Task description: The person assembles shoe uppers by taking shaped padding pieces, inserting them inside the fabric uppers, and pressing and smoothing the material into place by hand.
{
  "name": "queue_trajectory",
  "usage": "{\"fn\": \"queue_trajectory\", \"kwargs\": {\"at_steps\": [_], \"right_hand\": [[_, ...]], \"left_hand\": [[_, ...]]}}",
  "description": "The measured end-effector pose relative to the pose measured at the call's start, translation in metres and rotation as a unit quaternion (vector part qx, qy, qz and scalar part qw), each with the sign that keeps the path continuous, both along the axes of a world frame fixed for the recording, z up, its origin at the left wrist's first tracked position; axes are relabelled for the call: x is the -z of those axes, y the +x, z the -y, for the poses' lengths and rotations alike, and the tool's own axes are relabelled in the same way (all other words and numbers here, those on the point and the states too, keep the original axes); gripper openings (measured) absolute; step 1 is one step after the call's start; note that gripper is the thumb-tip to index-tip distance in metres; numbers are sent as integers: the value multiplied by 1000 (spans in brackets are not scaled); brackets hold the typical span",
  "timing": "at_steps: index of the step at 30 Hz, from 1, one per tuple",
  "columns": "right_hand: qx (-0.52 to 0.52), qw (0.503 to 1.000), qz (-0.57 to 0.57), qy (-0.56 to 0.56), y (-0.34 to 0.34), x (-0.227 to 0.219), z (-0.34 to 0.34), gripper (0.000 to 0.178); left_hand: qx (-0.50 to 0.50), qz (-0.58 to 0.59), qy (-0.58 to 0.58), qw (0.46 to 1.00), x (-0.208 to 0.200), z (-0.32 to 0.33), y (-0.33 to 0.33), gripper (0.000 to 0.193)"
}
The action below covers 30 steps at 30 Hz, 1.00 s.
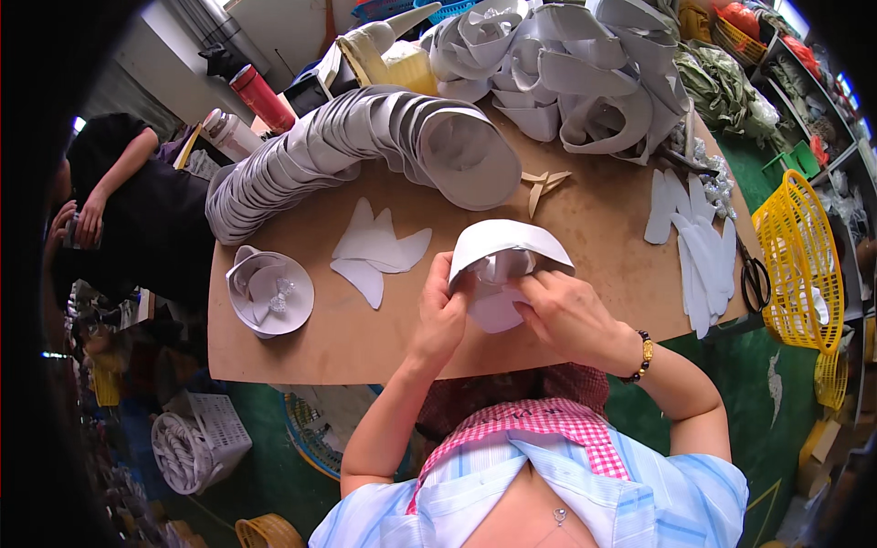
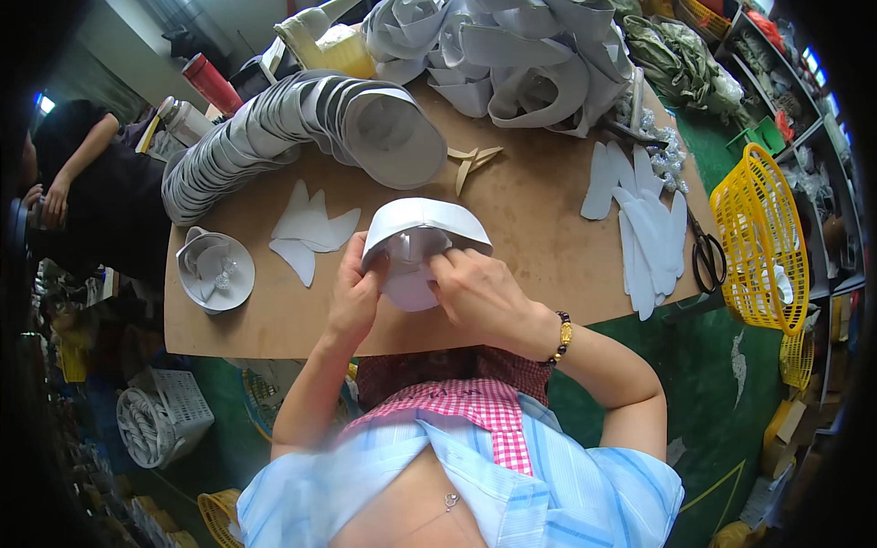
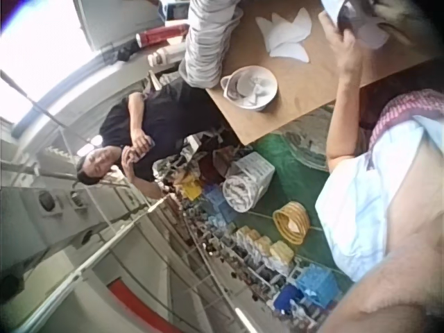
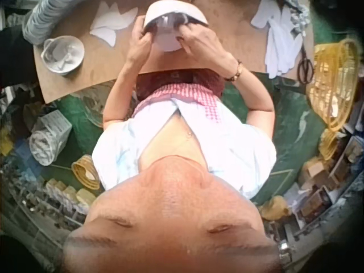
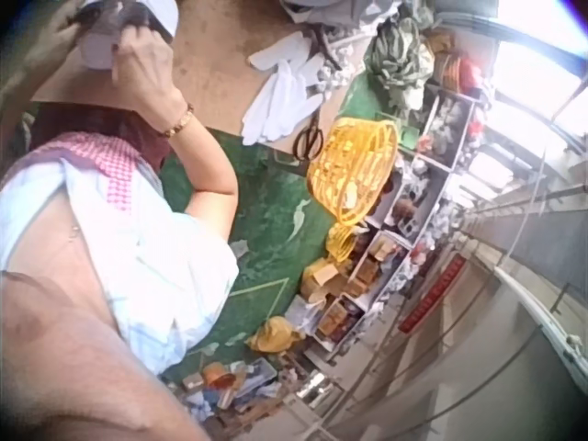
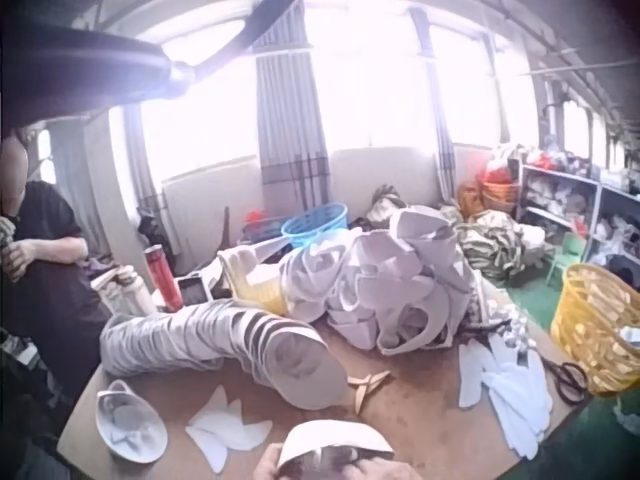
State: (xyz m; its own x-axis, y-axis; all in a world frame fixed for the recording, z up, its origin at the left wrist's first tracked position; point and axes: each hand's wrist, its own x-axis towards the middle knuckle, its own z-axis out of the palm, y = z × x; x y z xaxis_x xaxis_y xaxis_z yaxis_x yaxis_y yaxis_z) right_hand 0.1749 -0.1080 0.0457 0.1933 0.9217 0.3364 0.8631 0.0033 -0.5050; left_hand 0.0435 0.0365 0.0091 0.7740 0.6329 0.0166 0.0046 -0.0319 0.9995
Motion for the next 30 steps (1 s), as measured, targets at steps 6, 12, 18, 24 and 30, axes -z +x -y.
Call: {"fn": "queue_trajectory", "kwargs": {"at_steps": [6,12,18,24,30], "right_hand": [[28,928,-357,-106,44,5,-28,52],[51,880,-400,-253,54,-14,-47,59],[67,962,-222,-146,21,9,-27,28],[76,981,-149,-96,-10,28,-21,19],[16,970,-238,45,-19,44,-4,22]], "left_hand": [[72,161,-339,924,5,11,2,42],[97,136,-255,952,0,16,-6,53],[-292,-24,212,932,5,15,-22,52],[16,-37,569,822,-3,25,-37,44],[58,-136,506,850,1,11,-30,38]]}}
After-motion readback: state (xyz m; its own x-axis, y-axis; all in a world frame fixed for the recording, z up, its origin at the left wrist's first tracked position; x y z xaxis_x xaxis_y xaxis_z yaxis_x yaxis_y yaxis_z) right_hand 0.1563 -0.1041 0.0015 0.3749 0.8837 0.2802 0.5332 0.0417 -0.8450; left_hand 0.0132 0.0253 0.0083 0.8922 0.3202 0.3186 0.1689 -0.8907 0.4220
